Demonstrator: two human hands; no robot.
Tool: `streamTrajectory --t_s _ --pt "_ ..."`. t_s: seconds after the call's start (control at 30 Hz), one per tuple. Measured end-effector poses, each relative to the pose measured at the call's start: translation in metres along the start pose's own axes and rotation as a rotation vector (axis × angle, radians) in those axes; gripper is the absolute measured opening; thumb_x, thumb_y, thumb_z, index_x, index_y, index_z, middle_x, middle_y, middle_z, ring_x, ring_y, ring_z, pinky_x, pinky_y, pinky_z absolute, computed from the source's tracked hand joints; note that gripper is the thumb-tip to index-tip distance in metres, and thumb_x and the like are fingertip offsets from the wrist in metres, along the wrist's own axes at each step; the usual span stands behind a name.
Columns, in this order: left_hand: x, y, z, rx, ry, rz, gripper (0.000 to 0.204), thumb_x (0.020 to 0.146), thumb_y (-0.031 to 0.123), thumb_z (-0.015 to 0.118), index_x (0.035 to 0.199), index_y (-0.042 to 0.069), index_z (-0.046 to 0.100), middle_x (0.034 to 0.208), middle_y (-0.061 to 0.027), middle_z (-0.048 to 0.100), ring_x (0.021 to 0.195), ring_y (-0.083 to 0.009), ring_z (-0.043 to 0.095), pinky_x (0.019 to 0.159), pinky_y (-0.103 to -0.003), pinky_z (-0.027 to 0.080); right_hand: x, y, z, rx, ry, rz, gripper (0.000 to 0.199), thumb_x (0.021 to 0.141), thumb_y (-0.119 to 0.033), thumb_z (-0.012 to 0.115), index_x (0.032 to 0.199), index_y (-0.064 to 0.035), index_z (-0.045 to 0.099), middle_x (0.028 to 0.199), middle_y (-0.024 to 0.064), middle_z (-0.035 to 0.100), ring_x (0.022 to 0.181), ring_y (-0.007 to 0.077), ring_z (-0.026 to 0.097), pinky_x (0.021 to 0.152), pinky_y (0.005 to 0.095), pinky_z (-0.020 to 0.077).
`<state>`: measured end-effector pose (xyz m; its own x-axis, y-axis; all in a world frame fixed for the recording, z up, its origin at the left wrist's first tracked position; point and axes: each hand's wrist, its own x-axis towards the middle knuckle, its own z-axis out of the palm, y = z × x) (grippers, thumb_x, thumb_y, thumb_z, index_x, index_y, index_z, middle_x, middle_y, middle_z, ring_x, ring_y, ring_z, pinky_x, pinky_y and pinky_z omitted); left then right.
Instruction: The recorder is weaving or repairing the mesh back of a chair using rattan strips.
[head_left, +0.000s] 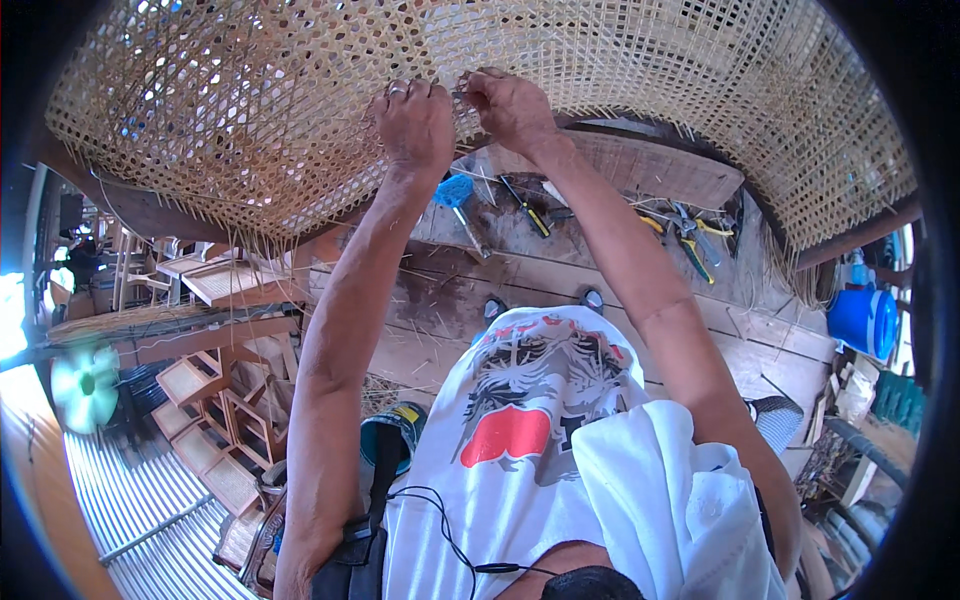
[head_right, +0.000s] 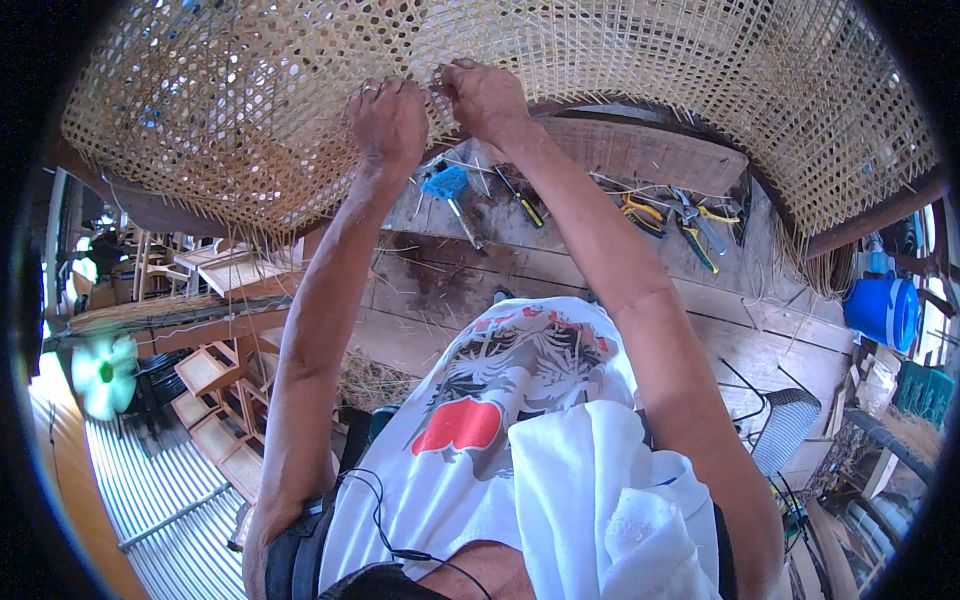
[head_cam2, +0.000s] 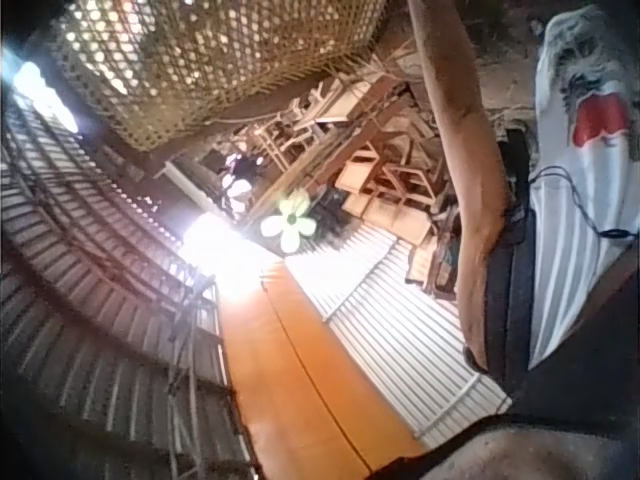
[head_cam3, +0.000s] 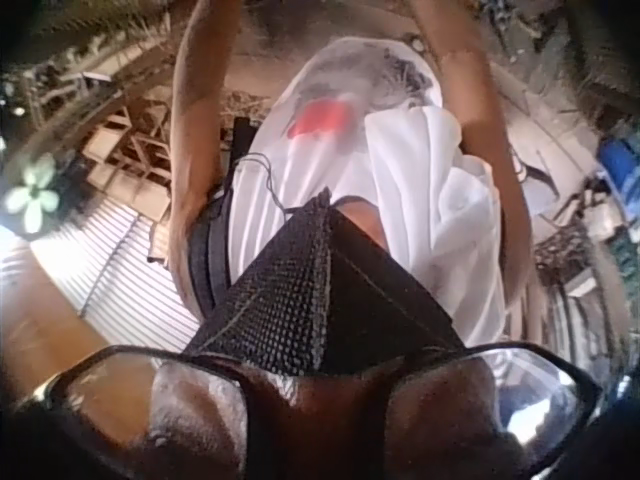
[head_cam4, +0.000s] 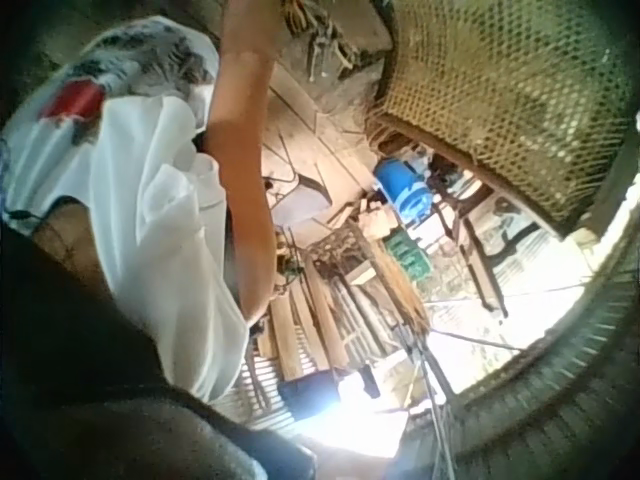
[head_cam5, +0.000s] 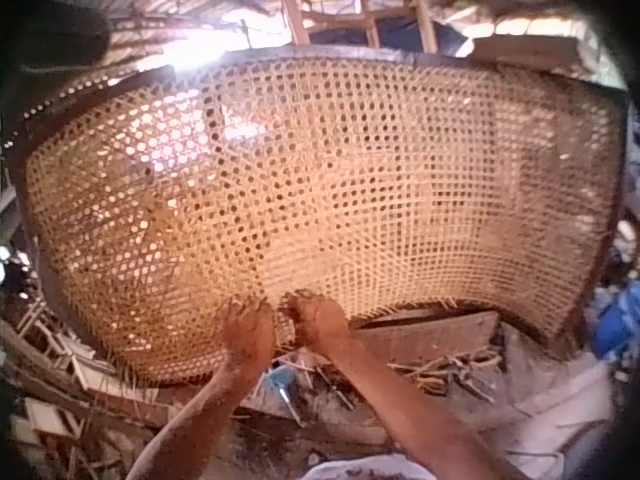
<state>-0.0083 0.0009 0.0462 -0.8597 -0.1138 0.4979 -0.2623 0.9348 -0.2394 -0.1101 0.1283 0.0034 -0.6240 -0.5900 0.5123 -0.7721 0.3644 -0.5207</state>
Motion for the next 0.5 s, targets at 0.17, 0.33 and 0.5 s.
streamTrajectory --t_s 0.17,0.33,0.5 --pt "-0.004 -0.002 0.001 -0.020 -0.049 -0.034 0.020 0.092 0.028 0.068 0.097 0.011 0.076 0.107 -0.0081 0.072 0.108 -0.0292 0.066 0.094 -0.047 0.047 0.005 -0.005 -0.007 -0.073 -0.126 0.101 0.027 0.094 -0.037 0.066 0.104 -0.0123 0.072 0.104 0.0113 0.074 0.096 0.0317 0.072 0.082 0.0461 0.0569" --pt "-0.012 -0.014 -0.004 0.004 -0.026 0.108 0.014 0.088 0.021 0.066 0.096 0.014 0.075 0.111 -0.0057 0.069 0.115 -0.0263 0.060 0.095 -0.044 0.045 0.001 -0.023 -0.010 -0.108 -0.141 0.180 0.035 0.097 -0.044 0.062 0.110 -0.0134 0.071 0.108 0.0103 0.074 0.100 0.0312 0.072 0.087 0.0458 0.0562" --pt "0.004 -0.038 -0.007 -0.225 0.135 0.500 0.011 0.084 0.017 0.066 0.093 0.017 0.072 0.105 -0.0002 0.067 0.113 -0.0229 0.058 0.097 -0.041 0.044 0.000 -0.026 -0.020 -0.021 -0.236 0.324 0.037 0.101 -0.045 0.056 0.117 -0.0147 0.069 0.114 0.0094 0.073 0.110 0.0290 0.069 0.092 0.0441 0.0561"
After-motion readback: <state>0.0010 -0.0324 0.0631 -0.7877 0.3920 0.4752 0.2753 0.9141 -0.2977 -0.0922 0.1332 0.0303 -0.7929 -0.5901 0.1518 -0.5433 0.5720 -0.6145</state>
